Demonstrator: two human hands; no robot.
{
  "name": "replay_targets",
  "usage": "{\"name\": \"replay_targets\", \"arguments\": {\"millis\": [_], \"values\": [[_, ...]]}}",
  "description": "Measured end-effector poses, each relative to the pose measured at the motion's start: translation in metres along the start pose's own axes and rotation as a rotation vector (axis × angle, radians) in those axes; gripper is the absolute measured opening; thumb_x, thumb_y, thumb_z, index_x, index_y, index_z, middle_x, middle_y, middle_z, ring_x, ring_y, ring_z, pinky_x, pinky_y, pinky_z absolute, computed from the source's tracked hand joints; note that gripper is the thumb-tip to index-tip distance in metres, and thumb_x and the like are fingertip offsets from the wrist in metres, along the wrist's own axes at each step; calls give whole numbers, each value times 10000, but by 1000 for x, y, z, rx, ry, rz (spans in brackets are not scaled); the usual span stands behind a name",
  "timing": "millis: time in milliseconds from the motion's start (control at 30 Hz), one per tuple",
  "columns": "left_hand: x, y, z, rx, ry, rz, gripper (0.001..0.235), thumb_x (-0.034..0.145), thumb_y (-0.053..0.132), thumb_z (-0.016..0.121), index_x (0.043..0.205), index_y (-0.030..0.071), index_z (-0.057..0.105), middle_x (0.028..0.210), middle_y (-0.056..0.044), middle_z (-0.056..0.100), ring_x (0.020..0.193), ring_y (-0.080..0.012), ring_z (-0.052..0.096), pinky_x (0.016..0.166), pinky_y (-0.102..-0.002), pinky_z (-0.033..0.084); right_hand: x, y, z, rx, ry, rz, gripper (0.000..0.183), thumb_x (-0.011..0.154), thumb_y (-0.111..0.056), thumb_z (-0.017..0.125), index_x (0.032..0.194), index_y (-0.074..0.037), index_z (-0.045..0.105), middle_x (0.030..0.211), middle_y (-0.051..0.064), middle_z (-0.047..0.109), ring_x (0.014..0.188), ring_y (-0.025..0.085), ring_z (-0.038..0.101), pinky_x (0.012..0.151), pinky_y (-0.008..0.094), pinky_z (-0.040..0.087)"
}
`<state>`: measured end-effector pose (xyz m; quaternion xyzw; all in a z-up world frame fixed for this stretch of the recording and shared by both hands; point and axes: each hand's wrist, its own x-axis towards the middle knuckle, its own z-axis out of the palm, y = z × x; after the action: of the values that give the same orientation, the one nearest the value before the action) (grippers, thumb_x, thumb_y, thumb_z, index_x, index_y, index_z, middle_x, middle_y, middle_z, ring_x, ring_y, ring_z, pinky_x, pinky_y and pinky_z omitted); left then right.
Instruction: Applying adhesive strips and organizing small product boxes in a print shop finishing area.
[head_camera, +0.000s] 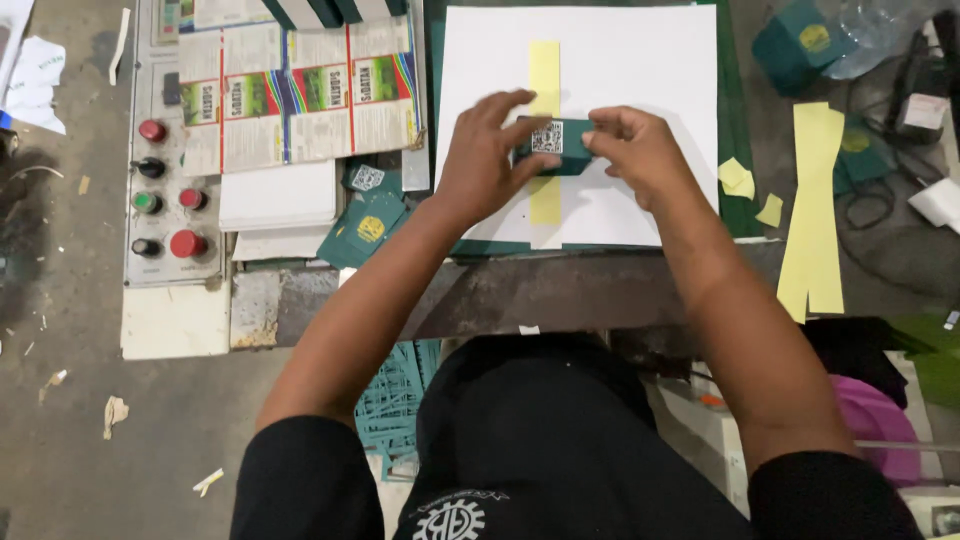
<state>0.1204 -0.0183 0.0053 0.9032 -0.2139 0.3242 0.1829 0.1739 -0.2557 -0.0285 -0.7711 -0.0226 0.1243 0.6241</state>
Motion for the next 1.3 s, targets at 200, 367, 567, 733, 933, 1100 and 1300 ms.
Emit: {"name": "replay_targets", "arguments": {"millis": [200,367,567,733,933,1100,1300], "values": [[-2,-16,7,-319,-259,-31,339,892,236,821,1190,93,746,1290,-122,699,1184,-318,647,1015,-438,492,11,-3,3,-13,-20,61,386,899,-222,749,1261,-93,718,1062,19,736,910,114,660,725,288,520],[1,-12,-4,-314,-293,-32,329,862,234,822,1151,93,752,1261,-87,698,1184,-315,641,988,-441,482,63,-17,7,106,-60,217,363,951,-339,723,1182,-59,721,1038,48,756,850,137,652,691,302,499],[1,-14,-3,-280,-275,-39,341,851,245,805,1159,105,753,1275,-62,675,1207,-316,614,1000,-473,434,112,-16,21,112,-134,246,311,883,-274,801,1095,-57,735,950,56,735,804,148,652,678,317,493],[-3,-13,0,-294,-308,-72,311,887,247,786,1166,115,752,1273,-47,672,1227,-300,609,1020,-478,416,93,-22,18,-13,-201,78,275,836,-199,840,1059,-76,736,944,9,740,830,135,666,692,312,501],[1,-11,-9,-313,-288,-59,318,896,256,785,1174,107,749,1237,-41,673,1182,-282,629,994,-460,426,12,-55,21,-217,-117,-315,121,911,-98,819,997,-65,741,919,25,744,884,151,685,795,349,548],[-8,-17,5,-351,-162,-30,321,850,241,802,1129,90,750,1251,-139,695,1142,-307,650,926,-455,429,-32,-56,29,-582,110,-618,101,890,-57,813,964,-116,779,1004,40,763,1018,198,678,1001,436,443],[-5,-13,-7,-404,-287,-182,462,877,227,802,1260,31,632,1080,-111,750,1036,-288,693,977,-443,443,-41,-26,33,-753,151,-808,228,888,-4,777,1054,-158,805,1107,1,754,1175,211,631,1205,487,231]]}}
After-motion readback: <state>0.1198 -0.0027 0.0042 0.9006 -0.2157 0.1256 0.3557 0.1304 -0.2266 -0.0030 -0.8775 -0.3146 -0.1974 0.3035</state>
